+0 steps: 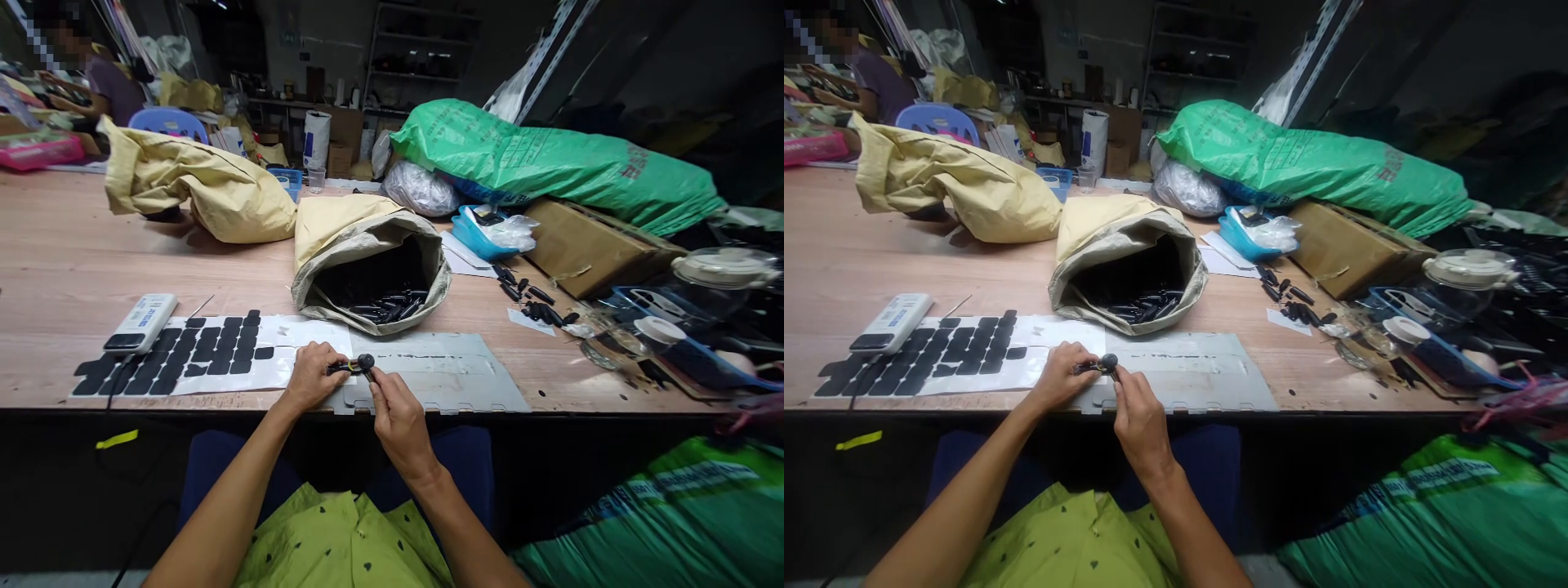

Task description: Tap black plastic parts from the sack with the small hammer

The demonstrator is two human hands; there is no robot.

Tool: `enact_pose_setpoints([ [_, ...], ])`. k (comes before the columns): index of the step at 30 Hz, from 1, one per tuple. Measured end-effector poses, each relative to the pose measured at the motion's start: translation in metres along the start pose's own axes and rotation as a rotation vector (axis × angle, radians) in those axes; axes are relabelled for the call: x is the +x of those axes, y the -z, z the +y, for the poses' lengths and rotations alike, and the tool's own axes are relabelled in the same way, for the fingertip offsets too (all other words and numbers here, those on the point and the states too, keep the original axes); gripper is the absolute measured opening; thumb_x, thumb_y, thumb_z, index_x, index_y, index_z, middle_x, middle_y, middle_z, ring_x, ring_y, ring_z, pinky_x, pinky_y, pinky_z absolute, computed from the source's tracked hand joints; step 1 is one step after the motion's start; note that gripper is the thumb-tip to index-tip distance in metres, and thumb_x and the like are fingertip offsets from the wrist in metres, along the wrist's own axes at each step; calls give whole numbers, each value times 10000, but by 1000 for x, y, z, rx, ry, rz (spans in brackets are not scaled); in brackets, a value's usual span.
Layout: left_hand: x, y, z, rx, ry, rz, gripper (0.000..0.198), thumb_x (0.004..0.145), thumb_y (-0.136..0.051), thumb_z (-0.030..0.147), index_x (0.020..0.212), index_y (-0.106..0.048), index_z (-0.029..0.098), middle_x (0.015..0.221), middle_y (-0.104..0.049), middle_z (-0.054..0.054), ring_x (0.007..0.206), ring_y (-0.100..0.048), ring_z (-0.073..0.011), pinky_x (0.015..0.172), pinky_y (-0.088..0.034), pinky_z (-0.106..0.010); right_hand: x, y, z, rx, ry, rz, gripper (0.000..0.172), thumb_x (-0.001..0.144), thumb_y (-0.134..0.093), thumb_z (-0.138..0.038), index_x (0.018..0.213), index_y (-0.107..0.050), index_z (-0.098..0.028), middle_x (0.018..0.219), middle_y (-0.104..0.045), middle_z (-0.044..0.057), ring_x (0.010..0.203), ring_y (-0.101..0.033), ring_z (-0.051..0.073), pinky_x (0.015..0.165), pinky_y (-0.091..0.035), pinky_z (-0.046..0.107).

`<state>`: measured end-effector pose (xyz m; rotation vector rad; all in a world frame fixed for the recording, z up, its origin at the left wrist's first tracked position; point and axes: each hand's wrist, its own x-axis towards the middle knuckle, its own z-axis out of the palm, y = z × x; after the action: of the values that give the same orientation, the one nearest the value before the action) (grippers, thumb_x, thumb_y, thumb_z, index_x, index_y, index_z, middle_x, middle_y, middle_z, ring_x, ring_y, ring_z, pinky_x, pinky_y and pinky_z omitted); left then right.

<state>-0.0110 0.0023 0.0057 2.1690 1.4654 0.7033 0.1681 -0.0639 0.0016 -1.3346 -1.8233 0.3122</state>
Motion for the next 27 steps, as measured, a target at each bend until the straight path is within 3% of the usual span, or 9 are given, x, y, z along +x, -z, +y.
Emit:
enact_pose_setpoints([
  [7,1,0,0,7,9,-13,141,842,-662,276,954,-746,261,894,-666,-22,905,-532,-218,841,-354,-387,-1,-9,-3,-148,3,-31,356,1005,-373,-230,1274,-598,-171,966,-651,86,870,-654,180,770,-542,281],
  [13,1,-1,-1,15,10,-21,169,828,-675,292,981,-743,272,893,-657,-21,918,-523,-222,865,-355,-398,1,0,2,-109,-27,98,357,1005,-375,-235,1291,-584,-194,1029,-648,91,977,-636,184,871,-527,307],
  [19,1,-1,-2,31,3,-6,174,824,-672,293,980,-744,272,885,-661,-23,903,-529,-225,861,-361,-401,0,-1,2,-169,-59,-12,380,1011,-345,-258,1296,-590,-208,1003,-655,87,937,-642,181,840,-524,294],
  [23,1,-1,-2,39,-6,-1,182,822,-675,300,988,-742,269,871,-658,-24,902,-531,-225,863,-365,-395,9,6,16,-231,-70,60,376,1011,-354,-277,1286,-600,-208,1013,-654,82,905,-632,180,784,-503,280],
  [27,1,-1,-1,50,-8,0,183,810,-693,307,972,-743,239,859,-657,-29,895,-533,-224,856,-369,-388,28,18,43,-447,-91,101,346,990,-402,-252,1237,-641,-203,948,-649,65,771,-582,163,631,-420,264],
])
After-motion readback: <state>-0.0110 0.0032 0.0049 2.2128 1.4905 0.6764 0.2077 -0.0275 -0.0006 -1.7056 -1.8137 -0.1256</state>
